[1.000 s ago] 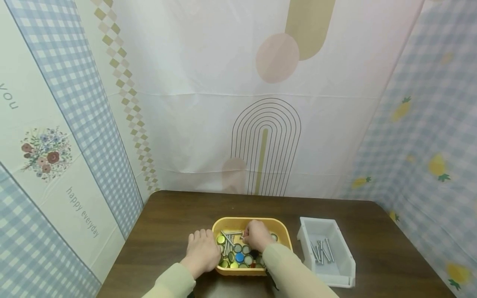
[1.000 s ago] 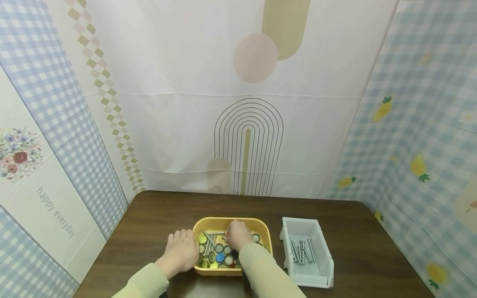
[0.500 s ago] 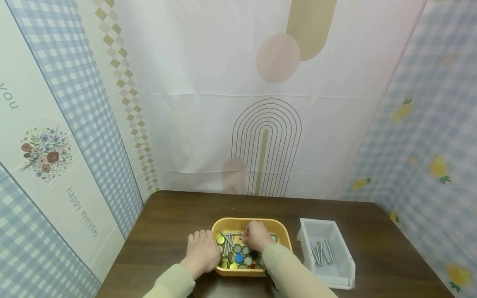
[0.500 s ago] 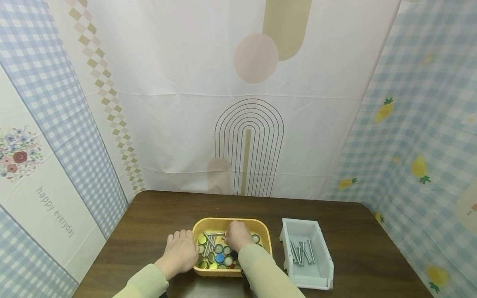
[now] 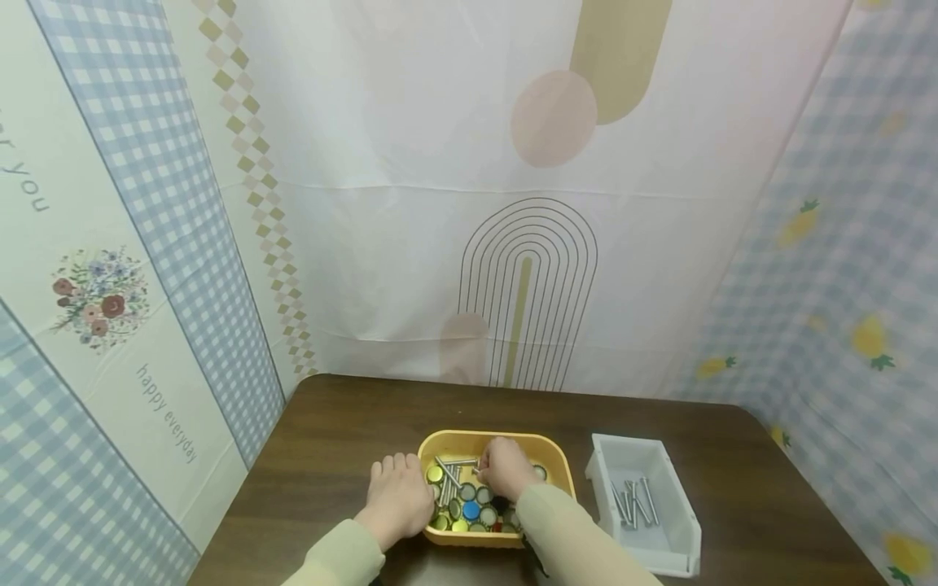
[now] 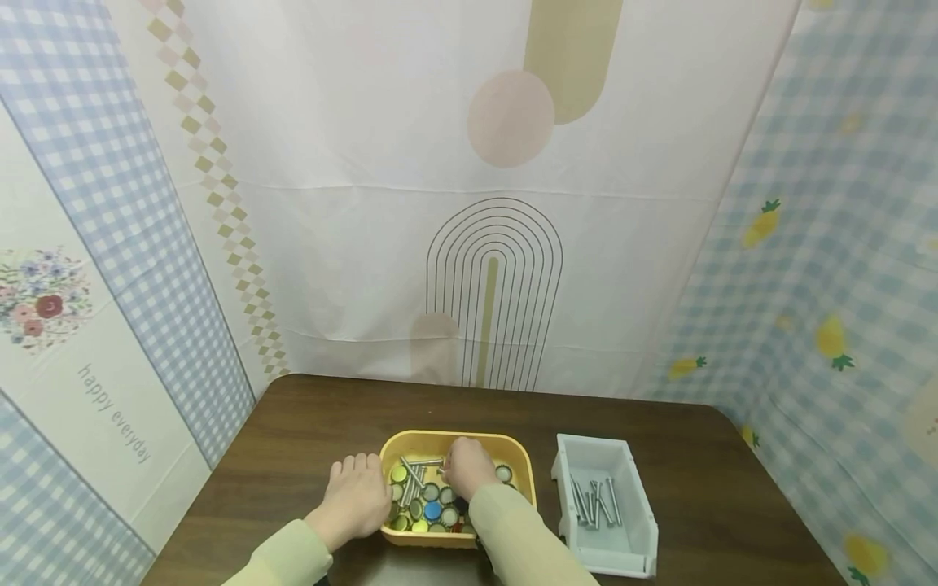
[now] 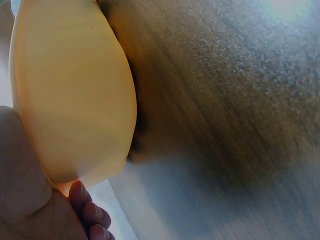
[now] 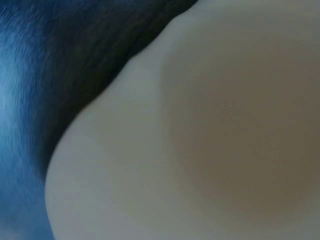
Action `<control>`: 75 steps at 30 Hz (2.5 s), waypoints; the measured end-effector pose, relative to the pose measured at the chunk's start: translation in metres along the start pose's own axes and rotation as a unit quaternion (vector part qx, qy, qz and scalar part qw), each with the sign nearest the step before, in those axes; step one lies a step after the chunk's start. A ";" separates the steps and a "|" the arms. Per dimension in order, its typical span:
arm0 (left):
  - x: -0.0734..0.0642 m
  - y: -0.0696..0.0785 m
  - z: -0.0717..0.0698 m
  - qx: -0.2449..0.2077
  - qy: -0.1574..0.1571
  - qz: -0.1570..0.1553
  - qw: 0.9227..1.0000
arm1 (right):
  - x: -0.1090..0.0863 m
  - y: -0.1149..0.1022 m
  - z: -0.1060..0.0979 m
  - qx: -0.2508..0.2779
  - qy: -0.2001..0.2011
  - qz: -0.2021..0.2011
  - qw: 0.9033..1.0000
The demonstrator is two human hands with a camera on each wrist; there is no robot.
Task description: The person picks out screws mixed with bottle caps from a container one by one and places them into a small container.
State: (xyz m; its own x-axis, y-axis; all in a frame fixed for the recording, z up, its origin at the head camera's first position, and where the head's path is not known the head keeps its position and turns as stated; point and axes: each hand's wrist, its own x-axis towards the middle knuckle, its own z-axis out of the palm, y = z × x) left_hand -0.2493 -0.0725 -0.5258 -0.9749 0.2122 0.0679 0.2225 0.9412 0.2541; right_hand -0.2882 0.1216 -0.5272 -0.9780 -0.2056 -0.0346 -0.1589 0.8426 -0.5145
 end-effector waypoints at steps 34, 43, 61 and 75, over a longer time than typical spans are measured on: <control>0.002 0.003 -0.001 0.003 -0.015 -0.006 1.000 | -0.053 0.065 -0.110 0.127 0.051 0.039 0.990; 0.002 0.002 -0.001 -0.001 -0.013 -0.005 1.000 | -0.083 0.099 -0.138 0.137 0.078 0.092 0.983; 0.002 0.002 -0.003 -0.005 -0.022 -0.006 1.000 | -0.098 0.135 -0.142 0.100 0.085 0.171 0.977; 0.002 0.001 -0.001 -0.002 -0.015 -0.005 1.000 | -0.102 0.143 -0.134 0.094 0.072 0.195 0.974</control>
State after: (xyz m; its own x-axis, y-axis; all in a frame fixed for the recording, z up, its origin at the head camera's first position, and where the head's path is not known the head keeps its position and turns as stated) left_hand -0.2516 -0.0716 -0.5243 -0.9769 0.2107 0.0370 0.2130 0.9421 0.2591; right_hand -0.2291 0.3294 -0.4828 -0.9699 0.1950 -0.1459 0.2430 0.7333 -0.6350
